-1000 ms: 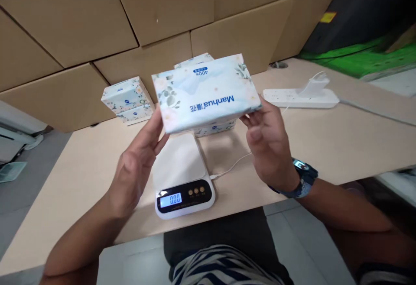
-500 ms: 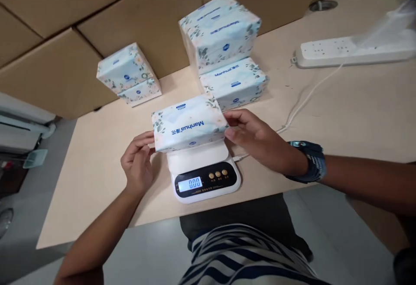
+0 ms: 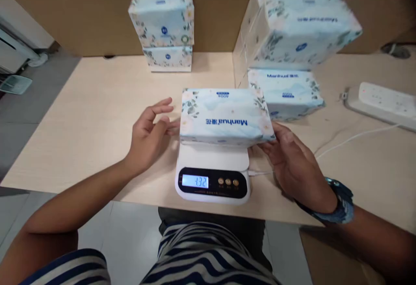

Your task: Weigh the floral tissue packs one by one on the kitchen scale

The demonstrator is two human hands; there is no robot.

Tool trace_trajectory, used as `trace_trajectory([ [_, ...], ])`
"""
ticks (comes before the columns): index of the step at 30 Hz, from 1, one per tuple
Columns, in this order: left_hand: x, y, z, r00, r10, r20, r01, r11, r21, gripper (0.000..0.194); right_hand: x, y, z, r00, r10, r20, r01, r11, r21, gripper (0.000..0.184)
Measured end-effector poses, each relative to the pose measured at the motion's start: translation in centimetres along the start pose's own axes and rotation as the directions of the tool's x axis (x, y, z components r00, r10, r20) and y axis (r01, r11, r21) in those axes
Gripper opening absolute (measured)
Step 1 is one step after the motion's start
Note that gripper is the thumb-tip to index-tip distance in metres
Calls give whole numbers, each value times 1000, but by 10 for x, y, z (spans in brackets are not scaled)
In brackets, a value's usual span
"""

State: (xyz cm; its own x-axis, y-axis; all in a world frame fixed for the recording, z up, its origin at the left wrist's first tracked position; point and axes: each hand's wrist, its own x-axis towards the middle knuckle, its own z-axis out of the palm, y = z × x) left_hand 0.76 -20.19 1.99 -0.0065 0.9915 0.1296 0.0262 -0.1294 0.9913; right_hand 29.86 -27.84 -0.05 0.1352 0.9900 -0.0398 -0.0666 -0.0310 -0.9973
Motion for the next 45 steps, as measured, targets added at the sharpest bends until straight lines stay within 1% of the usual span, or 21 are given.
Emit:
trace_trajectory([
  [3,-4,2,-3,998,-41,39,41,999,0,22,3,7,-3,999,36,-12,-36,999,4,48],
  [7,-5,1,-6,997,-61,41,61,998,-8,20,11,13,-3,995,89,-54,-86,995,55,54],
  [10,-3,1,-7,996,-79,37,79,997,-9,20,15,12,0,990,125,-72,-118,989,89,58],
  [14,0,2,-7,995,-98,28,99,995,-14,19,18,7,1,990,127,-57,-119,986,120,57],
  [17,1,2,-7,997,-70,24,70,998,6,21,19,3,0,991,129,-31,-124,985,118,55],
  [21,2,1,-8,998,-16,53,13,999,46,23,21,-3,-1,990,137,-6,-136,983,122,53],
  [28,3,-3,-9,998,-11,67,7,998,67,23,24,-5,-2,976,217,-14,-210,959,192,44],
  [31,3,-4,-11,997,3,82,-7,998,55,22,23,-3,-2,979,205,-19,-198,962,190,39],
  [35,3,-3,-11,995,-5,102,-1,998,62,26,20,3,-3,985,161,-64,-149,977,155,37],
  [39,3,-5,-12,994,9,105,-15,998,60,29,17,8,-4,994,96,-45,-91,990,108,36],
  [42,3,-6,-14,995,15,97,-16,1000,9,33,16,6,-1,995,96,-1,-96,991,94,44],
  [45,5,-7,-17,996,-52,75,56,997,-55,37,17,2,5,991,120,63,-126,985,115,57],
])
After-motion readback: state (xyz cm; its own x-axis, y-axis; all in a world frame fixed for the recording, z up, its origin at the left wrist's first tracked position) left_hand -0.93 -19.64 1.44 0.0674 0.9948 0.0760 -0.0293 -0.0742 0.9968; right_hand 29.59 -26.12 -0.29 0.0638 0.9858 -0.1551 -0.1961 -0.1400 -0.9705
